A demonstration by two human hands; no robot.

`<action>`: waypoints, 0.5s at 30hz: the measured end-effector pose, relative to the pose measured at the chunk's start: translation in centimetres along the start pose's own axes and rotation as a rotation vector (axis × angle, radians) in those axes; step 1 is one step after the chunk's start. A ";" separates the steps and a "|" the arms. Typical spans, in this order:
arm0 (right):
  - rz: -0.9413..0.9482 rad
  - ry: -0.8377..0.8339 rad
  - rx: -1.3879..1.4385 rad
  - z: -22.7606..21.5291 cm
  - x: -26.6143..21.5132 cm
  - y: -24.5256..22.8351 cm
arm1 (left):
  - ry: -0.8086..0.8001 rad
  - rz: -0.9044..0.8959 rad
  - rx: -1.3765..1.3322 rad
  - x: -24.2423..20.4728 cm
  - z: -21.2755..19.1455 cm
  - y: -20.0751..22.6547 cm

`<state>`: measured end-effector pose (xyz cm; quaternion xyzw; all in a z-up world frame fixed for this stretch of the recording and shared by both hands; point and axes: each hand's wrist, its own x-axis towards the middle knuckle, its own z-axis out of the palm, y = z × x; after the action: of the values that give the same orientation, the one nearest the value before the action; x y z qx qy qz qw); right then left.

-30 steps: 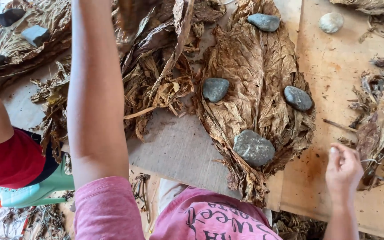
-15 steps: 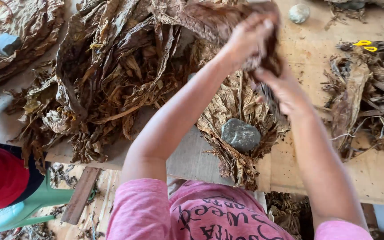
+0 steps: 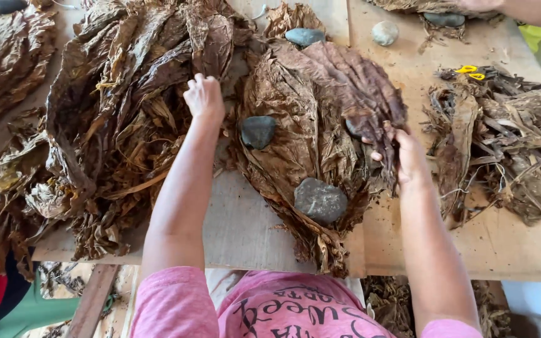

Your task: The person places several smooth stones on a large dried leaf laid on a wooden table, then repeatedly lifts and repositions the leaf to adjust the stones and flatten the material. The hands work directly on the leaf and stones without using any tools.

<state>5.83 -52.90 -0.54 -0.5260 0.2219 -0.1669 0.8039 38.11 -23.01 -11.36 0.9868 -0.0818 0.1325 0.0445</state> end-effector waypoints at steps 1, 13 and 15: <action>-0.067 0.016 -0.008 -0.1 -0.3 -0.4 | 0.140 0.009 -0.008 0.0 -0.3 -0.6; -0.575 0.233 -0.551 -13.4 2.0 -10.9 | 0.284 -0.347 -0.497 3.6 -11.6 -13.5; -0.514 0.281 -0.719 -16.1 4.4 -11.4 | 0.121 -0.372 -0.365 2.9 -11.1 -14.3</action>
<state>0.61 -71.98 3.51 -0.7817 0.2347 -0.3428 0.4651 40.56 -8.13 -0.86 0.9508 0.0814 0.1639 0.2500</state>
